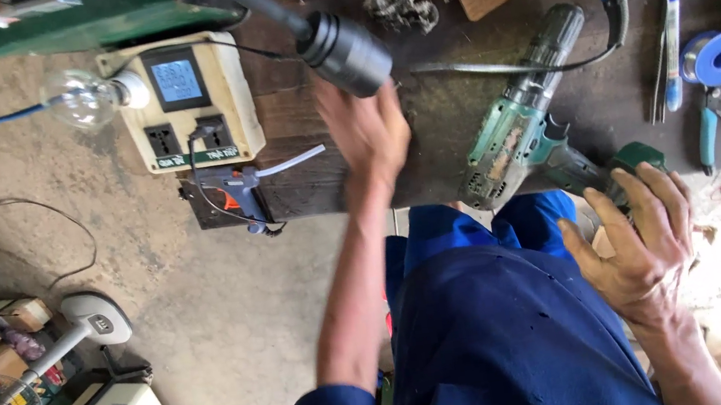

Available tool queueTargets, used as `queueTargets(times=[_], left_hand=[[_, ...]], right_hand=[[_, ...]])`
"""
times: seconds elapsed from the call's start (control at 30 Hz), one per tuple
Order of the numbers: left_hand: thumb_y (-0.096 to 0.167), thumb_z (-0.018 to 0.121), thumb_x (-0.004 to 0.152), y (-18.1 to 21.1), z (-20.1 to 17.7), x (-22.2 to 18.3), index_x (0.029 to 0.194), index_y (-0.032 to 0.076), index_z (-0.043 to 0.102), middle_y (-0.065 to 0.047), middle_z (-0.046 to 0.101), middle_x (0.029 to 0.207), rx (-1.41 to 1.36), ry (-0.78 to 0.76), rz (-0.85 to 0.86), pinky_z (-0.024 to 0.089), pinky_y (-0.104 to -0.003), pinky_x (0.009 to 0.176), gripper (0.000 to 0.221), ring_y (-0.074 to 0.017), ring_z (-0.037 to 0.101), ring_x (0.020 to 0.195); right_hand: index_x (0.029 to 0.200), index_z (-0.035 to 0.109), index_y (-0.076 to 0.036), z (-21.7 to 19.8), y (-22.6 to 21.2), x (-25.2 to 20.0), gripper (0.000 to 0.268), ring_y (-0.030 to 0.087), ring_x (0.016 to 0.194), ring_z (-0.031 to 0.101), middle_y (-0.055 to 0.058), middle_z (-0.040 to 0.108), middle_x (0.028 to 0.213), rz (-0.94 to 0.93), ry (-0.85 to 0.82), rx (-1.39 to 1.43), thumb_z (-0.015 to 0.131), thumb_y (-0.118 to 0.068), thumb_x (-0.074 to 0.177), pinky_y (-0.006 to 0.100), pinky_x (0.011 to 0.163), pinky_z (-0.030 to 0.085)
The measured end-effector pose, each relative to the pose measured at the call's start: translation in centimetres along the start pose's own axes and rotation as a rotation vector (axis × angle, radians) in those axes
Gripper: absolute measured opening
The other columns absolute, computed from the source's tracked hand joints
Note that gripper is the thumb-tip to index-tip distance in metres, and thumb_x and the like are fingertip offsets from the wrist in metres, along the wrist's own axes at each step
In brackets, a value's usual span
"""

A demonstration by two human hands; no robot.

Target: Assembling the internal components and plastic housing of a cordless electric drill at a repair bench.

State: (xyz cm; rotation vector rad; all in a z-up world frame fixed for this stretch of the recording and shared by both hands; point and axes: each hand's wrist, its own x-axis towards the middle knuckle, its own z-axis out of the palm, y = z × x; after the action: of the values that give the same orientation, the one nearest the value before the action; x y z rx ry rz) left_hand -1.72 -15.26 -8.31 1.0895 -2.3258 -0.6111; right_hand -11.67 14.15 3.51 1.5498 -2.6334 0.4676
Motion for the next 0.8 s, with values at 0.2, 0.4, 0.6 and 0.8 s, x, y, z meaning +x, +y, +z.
queueTargets(times=[0.2,0.4,0.6,0.8], left_hand=[[0.002,0.061,0.097,-3.7,0.2,2.3,0.158,0.019,0.038,-0.024,0.034,0.164,0.175,-0.195,0.060,0.047,-0.049,0.123,0.067,-0.0451,0.044,0.149],[-0.016,0.050,0.091,-2.5,-1.7,0.1,0.148,0.001,0.045,-0.026,0.045,0.152,0.081,-0.306,0.162,0.047,-0.050,0.121,0.060,-0.0513,0.044,0.141],[-0.019,0.048,0.094,-2.9,-2.6,-6.7,0.137,-0.009,0.057,-0.023,0.057,0.141,0.048,-0.278,0.199,0.050,-0.051,0.110,0.045,-0.0409,0.062,0.124],[-0.004,0.056,0.098,-1.7,-2.7,-8.7,0.138,0.009,0.064,-0.014,0.055,0.146,-0.122,-0.182,0.145,0.050,-0.040,0.113,0.043,-0.0315,0.053,0.136]], right_hand=[[0.101,0.077,0.009,-0.1,-0.9,-0.7,0.031,0.046,0.119,0.061,0.034,0.070,0.118,-0.007,0.097,0.154,0.089,-0.017,0.088,0.062,0.102,0.055],[0.107,0.075,0.005,-1.2,-2.6,-1.0,0.031,0.044,0.115,0.064,0.031,0.070,0.115,-0.002,0.021,0.243,0.087,-0.015,0.087,0.061,0.104,0.055],[0.106,0.075,0.005,-0.9,-2.3,-1.1,0.027,0.045,0.115,0.064,0.029,0.068,0.117,0.043,0.009,0.289,0.086,-0.013,0.089,0.061,0.105,0.054],[0.104,0.080,0.000,0.6,-2.9,-1.3,0.025,0.046,0.107,0.068,0.025,0.072,0.113,0.091,0.116,0.342,0.087,-0.011,0.083,0.061,0.103,0.054]])
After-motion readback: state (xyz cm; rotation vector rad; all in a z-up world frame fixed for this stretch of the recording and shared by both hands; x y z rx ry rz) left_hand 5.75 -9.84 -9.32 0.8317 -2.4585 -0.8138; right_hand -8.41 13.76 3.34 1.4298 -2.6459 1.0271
